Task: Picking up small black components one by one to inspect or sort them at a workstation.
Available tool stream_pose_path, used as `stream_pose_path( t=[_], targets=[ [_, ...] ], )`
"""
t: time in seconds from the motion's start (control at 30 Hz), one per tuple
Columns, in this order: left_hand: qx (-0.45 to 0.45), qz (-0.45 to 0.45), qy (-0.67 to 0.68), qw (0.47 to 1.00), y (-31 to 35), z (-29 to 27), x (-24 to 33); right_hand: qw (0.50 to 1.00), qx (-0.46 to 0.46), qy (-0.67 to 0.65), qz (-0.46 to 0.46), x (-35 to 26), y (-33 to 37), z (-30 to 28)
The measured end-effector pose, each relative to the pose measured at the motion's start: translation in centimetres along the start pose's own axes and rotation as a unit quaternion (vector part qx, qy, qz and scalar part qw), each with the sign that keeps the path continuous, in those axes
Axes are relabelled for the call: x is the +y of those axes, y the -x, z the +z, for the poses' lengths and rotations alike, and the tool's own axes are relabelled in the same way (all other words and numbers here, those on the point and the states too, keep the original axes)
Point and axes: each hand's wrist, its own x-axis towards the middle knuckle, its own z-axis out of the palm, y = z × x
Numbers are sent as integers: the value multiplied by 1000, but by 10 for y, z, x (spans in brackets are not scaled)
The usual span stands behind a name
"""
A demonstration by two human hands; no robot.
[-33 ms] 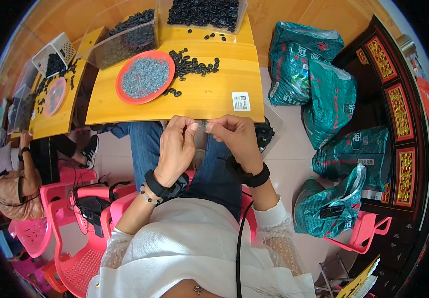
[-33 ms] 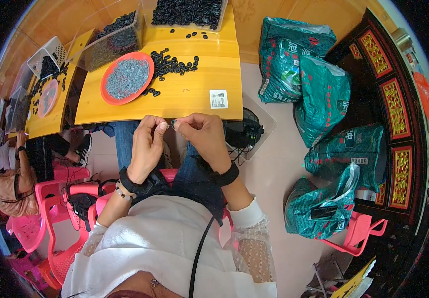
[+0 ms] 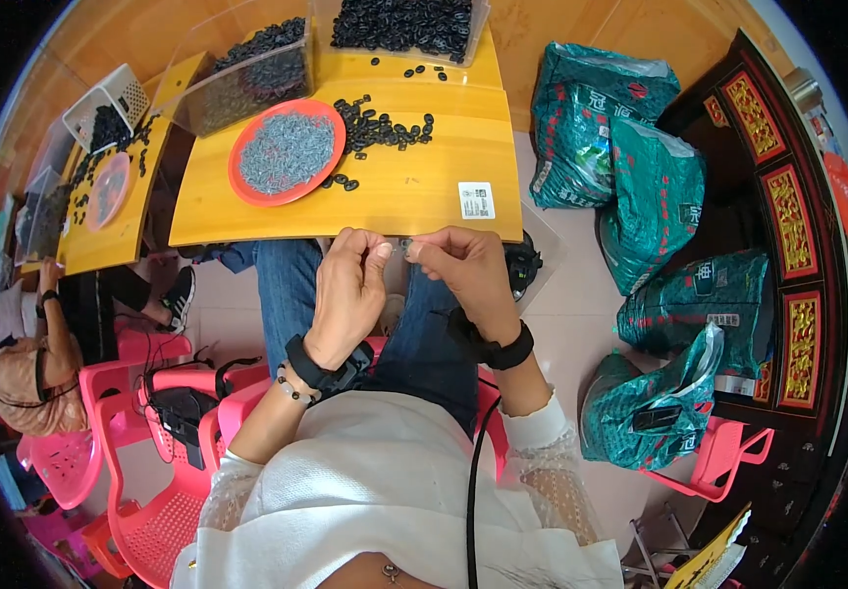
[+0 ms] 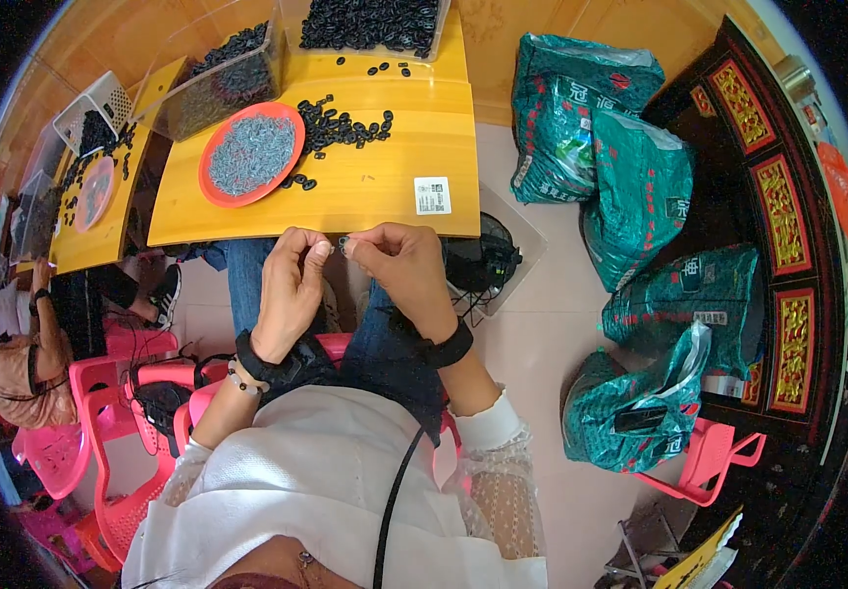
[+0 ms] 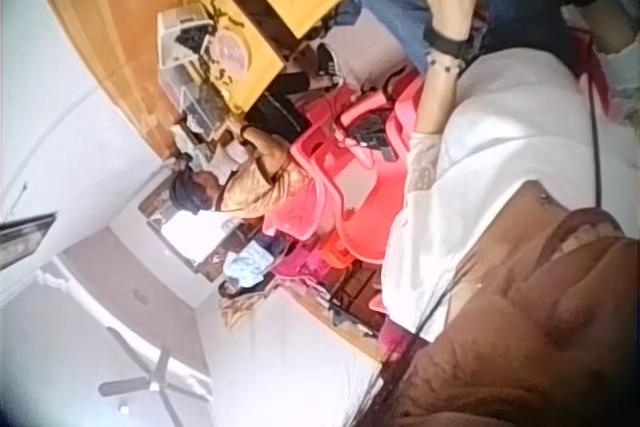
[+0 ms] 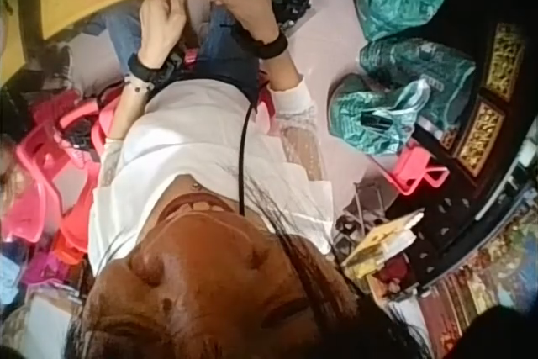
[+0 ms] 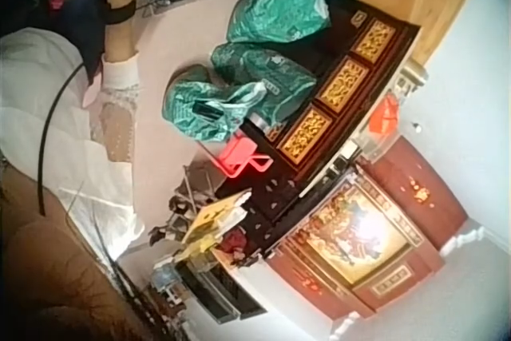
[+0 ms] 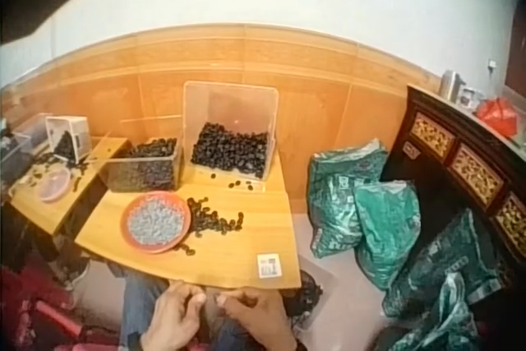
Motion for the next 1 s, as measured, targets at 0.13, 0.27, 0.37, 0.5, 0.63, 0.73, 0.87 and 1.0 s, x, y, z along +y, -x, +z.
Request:
stream_pose_path(
  t=[0.13, 0.27, 0.37, 0.5, 0.63, 0.73, 0.87, 1.0],
  targets=[
    [-5, -7, 3, 1000, 1, 1, 2, 1000, -15, -6, 14, -1, 1, 1],
    [-8, -9, 5, 1000, 3, 1, 4, 1000, -27, -1, 10, 3, 1, 0],
    [-8, -5, 8, 1000, 3, 2, 5, 1000, -25, 2, 16, 2, 1, 0],
    [-3, 1, 8, 1000, 4, 6, 1, 999, -23, 25, 2, 5, 2, -1],
    [11, 15, 12, 1000, 5, 12, -2, 999, -15, 34, -2, 11, 2, -1],
    [9, 5, 28, 1000, 6, 15, -4, 999, -10, 40, 0, 10, 3, -1],
    [10, 2, 25, 1000, 5, 18, -4, 999, -2, 49, -3, 13, 3, -2],
    [28, 11, 54, 998, 5, 20, -12, 1000, 3, 24, 3, 14, 1, -1]
  ],
)
